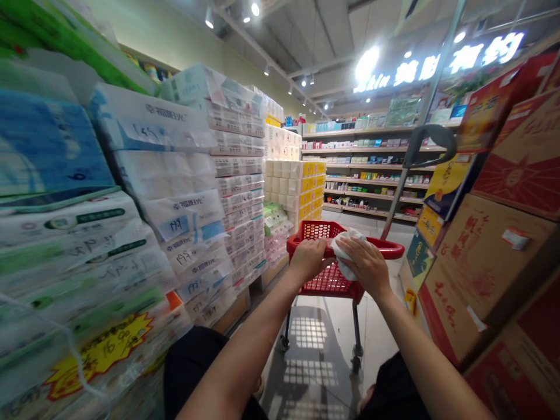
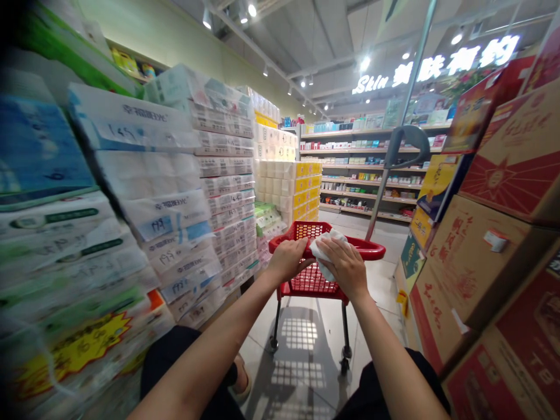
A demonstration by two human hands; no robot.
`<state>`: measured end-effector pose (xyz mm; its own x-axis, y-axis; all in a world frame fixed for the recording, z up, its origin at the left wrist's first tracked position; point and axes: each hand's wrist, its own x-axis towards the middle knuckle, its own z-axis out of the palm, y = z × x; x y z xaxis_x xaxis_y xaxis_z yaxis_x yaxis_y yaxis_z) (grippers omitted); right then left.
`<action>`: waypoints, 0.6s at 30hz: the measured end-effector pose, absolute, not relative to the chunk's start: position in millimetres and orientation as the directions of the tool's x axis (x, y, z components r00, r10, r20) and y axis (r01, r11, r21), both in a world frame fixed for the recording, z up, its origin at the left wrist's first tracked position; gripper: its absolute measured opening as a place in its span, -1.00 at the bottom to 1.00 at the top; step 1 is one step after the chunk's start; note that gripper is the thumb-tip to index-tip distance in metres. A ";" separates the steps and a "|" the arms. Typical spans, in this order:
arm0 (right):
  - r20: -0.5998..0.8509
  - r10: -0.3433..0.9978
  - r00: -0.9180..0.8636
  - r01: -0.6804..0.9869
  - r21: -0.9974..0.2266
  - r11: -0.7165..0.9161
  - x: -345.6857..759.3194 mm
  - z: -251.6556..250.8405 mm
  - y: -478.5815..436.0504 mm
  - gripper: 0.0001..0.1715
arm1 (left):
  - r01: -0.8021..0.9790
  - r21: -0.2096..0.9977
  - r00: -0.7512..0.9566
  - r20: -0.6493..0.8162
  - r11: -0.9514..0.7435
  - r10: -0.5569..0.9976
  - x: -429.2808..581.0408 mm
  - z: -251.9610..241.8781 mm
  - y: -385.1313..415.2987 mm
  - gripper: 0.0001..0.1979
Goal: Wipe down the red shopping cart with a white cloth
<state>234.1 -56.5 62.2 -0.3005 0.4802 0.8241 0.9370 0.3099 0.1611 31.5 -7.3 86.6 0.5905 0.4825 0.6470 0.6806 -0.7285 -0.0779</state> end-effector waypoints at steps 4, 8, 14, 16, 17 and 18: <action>0.842 0.448 -0.302 0.935 0.169 0.312 271.8 61.6 -63.2 -0.41 | 0.682 -0.116 0.606 0.643 -0.722 0.468 32.9 84.5 -5.9 -0.40; 0.854 0.446 -0.268 0.949 0.154 0.274 297.3 62.3 -69.4 -0.41 | 0.675 -0.137 0.613 0.650 -0.725 0.449 34.4 83.1 -6.9 -0.41; 0.804 0.483 -0.348 0.925 0.209 0.317 260.1 71.1 -65.0 -0.41 | 0.695 -0.114 0.586 0.663 -0.710 0.466 36.0 81.6 -7.4 -0.37; 0.783 0.491 -0.381 0.911 0.228 0.344 234.6 74.1 -60.3 -0.41 | 0.690 -0.101 0.585 0.661 -0.717 0.469 36.2 81.3 -6.3 -0.39; 0.779 0.492 -0.390 0.907 0.232 0.352 223.9 75.4 -58.2 -0.41 | 0.683 -0.096 0.587 0.661 -0.724 0.466 35.8 81.3 -5.6 -0.40; 0.779 0.488 -0.393 0.905 0.234 0.357 216.2 76.7 -56.6 -0.41 | 0.676 -0.093 0.591 0.662 -0.731 0.462 34.9 81.4 -4.7 -0.41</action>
<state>216.2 -56.6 76.7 -0.3935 0.4880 0.7791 0.9046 0.3566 0.2335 34.9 -4.7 81.4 0.5907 0.4616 0.6619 0.6755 -0.7315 -0.0928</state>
